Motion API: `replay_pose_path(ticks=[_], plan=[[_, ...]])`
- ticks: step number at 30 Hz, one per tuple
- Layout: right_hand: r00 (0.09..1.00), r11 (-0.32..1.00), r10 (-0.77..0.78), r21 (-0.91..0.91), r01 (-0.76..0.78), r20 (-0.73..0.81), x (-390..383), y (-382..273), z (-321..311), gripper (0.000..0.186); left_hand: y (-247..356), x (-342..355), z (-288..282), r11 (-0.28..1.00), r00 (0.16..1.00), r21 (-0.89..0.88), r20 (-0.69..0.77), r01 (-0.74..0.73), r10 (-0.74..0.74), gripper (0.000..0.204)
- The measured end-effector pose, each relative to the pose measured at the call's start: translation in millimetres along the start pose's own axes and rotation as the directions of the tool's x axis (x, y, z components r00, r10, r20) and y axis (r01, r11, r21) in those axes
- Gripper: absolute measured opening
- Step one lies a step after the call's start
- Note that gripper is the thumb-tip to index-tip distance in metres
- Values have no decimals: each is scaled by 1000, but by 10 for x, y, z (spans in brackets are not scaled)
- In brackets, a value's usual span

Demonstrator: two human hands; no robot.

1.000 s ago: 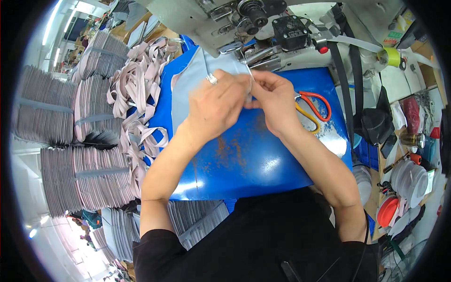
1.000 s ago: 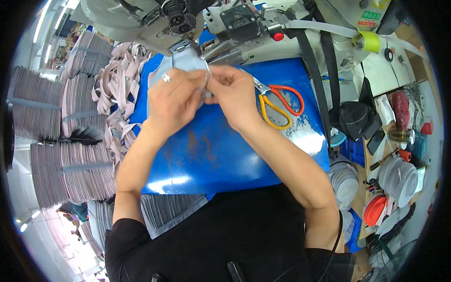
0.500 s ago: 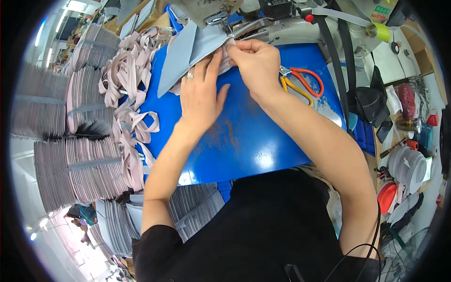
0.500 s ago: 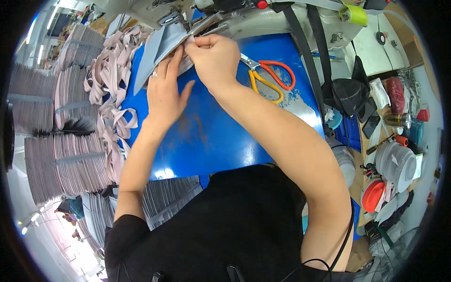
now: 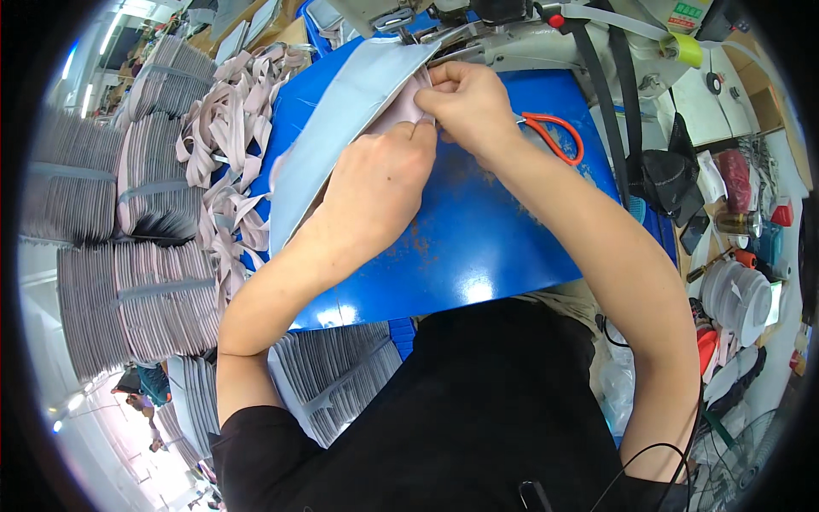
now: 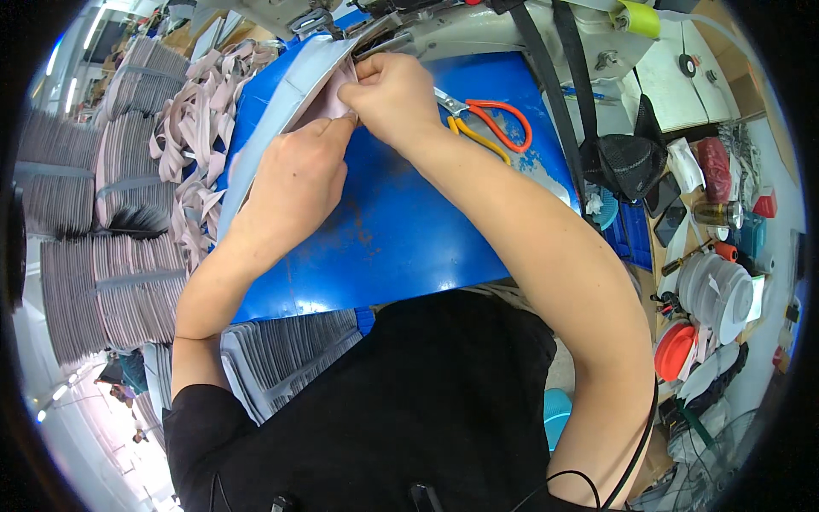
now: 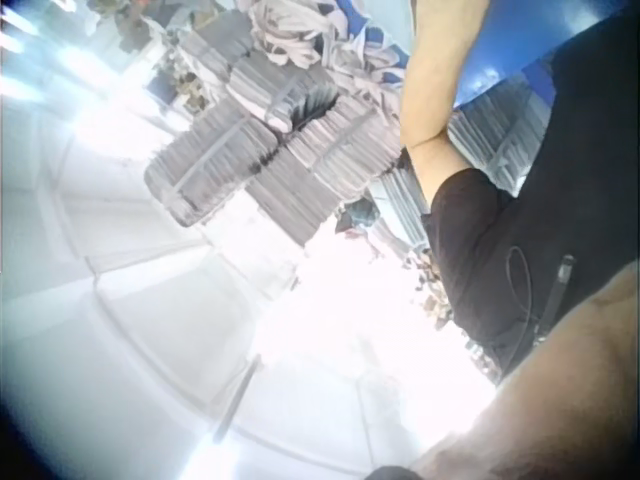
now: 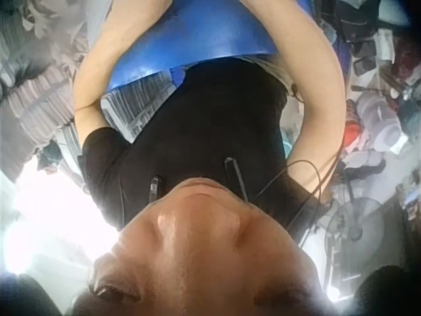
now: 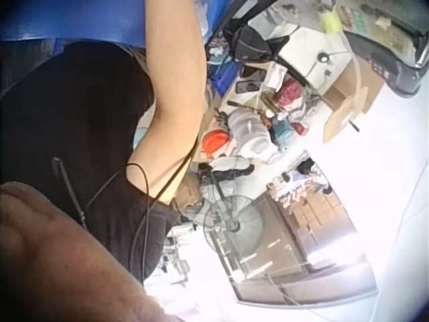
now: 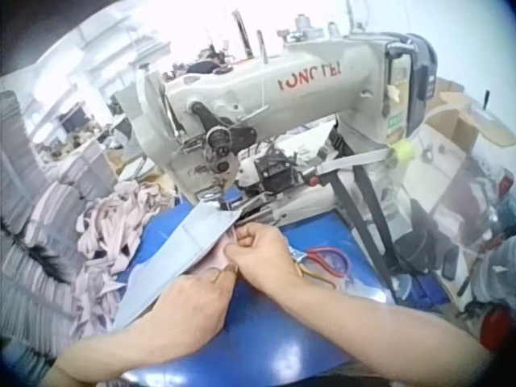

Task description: The person assembles light blue fabric face masks at a sewing station. They fold the mask material, insert a pink elastic strap, and sew the edges using a sewing machine. The person uses scissors to trim excess threads and repeatedly inspects the finished masks before stacking them.

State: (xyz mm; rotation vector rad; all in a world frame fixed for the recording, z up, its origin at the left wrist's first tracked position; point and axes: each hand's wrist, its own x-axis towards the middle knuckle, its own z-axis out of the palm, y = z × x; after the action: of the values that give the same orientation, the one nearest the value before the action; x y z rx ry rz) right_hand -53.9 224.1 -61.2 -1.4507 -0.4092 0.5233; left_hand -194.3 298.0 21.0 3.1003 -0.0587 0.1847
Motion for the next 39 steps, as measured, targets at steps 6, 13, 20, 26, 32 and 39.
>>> replay_pose_path(ticks=[6,13,20,26,32,39], plan=[[988,988,54,137,-74,144,69,15,48,20,47,110,-8,992,998,-113,-23,-64,62,30],[981,934,138,314,-174,134,-179,-201,17,21,-313,80,-423,974,972,224,-229,2,51,64],[985,940,160,295,-171,63,-159,-212,29,28,-965,315,-763,887,935,321,232,-333,267,77],[982,933,166,308,-187,92,-204,-230,-57,31,-896,401,-915,777,881,425,311,-465,357,66],[975,874,211,434,-220,68,-133,-185,27,27,-748,464,-942,776,892,445,287,-447,350,51],[979,853,198,483,-199,52,-85,-167,48,25,-574,449,-820,810,932,470,260,-351,253,48]])
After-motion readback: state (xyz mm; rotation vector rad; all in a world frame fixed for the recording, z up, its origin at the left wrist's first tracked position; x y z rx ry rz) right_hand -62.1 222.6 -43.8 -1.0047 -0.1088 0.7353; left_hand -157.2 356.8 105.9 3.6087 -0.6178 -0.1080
